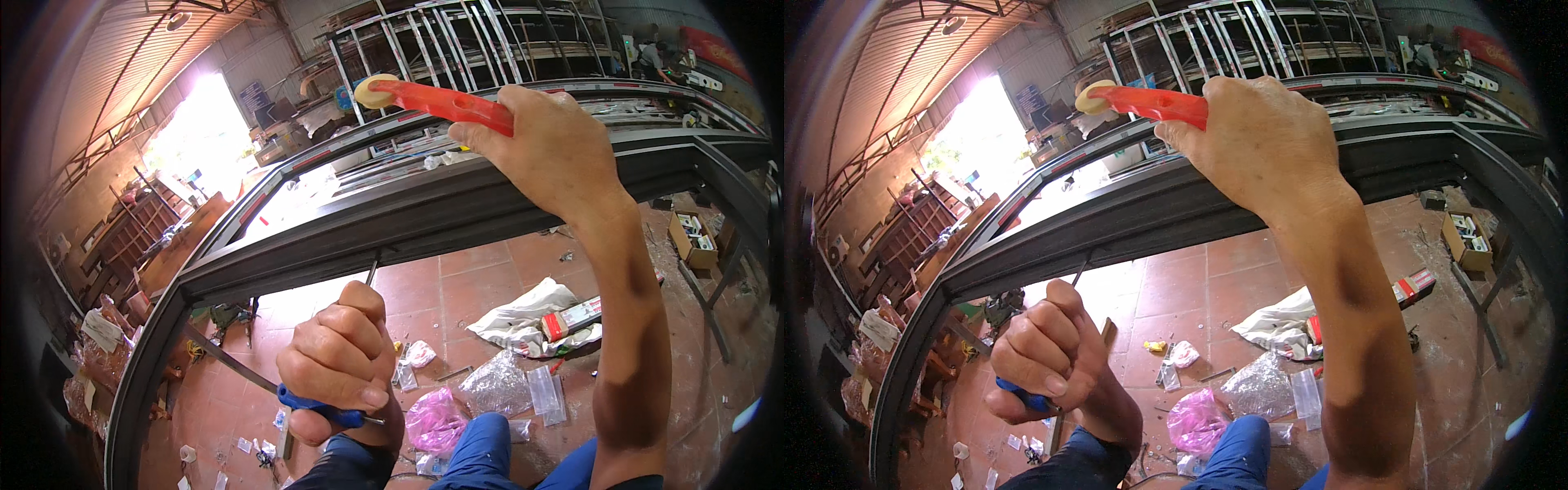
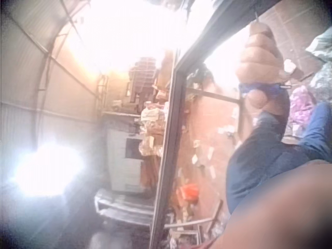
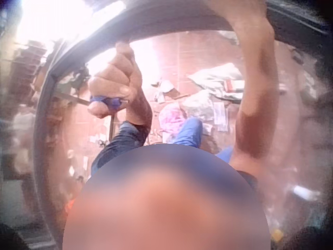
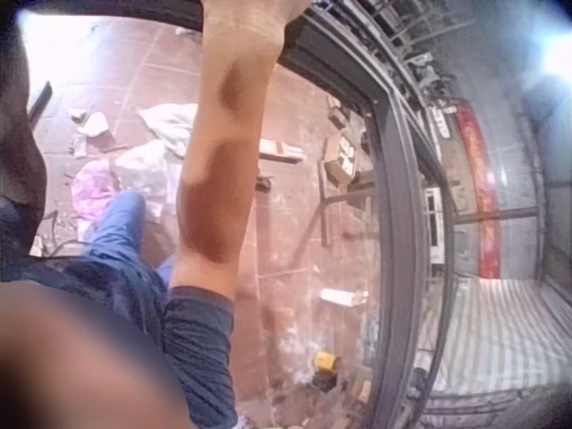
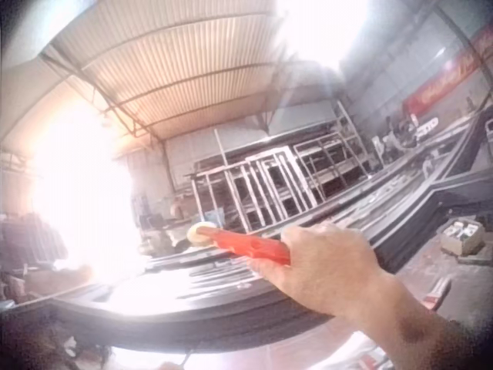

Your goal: The person removes a rubber seal from a metal window frame using a red rubber mallet and a blue utility knife, then installs a new seal along the frame edges. The person works on the frame while sitting on the floor in a cluttered workshop.

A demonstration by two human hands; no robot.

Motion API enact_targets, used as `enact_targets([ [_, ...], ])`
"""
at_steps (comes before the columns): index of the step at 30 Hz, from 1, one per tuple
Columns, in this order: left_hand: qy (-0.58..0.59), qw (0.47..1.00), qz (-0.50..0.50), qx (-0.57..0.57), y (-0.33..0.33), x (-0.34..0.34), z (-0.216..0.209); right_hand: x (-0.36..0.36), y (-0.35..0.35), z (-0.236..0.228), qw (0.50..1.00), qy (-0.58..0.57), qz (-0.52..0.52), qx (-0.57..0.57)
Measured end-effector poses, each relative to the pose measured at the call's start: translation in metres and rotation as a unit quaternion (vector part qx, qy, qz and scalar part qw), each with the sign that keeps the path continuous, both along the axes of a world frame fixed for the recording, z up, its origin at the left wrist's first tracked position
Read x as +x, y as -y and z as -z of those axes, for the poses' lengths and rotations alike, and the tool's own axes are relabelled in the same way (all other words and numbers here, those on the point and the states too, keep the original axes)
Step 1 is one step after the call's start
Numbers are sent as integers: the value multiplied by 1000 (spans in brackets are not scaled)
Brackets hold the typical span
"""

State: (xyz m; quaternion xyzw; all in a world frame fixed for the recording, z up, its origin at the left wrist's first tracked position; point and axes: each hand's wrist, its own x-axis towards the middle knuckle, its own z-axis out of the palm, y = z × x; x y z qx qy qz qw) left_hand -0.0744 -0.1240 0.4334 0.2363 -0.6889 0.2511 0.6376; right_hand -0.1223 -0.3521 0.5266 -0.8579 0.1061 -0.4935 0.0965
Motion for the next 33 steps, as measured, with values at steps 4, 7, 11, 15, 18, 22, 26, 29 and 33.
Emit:
enact_targets([
  [4,-9,999,-11,-32,4,-4,6,3,0,3,1000,12,-10,-4],
  [7,-2,999,-10,-52,7,-4,13,2,0,4,1000,18,-8,-14],
  [11,36,998,-1,-55,7,4,21,1,1,4,1000,5,-19,0],
  [15,57,997,-1,-55,3,6,17,-8,-8,-4,1000,-18,12,-13],
  [18,67,996,0,-64,8,10,17,-4,-7,-2,999,-16,29,-27],
  [22,38,997,-3,-68,14,1,9,-10,-7,-9,998,-59,26,-8],
  [26,3,999,12,-32,5,-4,-6,-9,-4,-13,996,-82,22,-2],
  [29,-19,999,29,1,-22,-4,-14,-7,-7,-10,996,-82,19,1],
  [33,-28,999,29,-2,-39,3,-28,-16,-12,-15,996,-86,29,19],
])
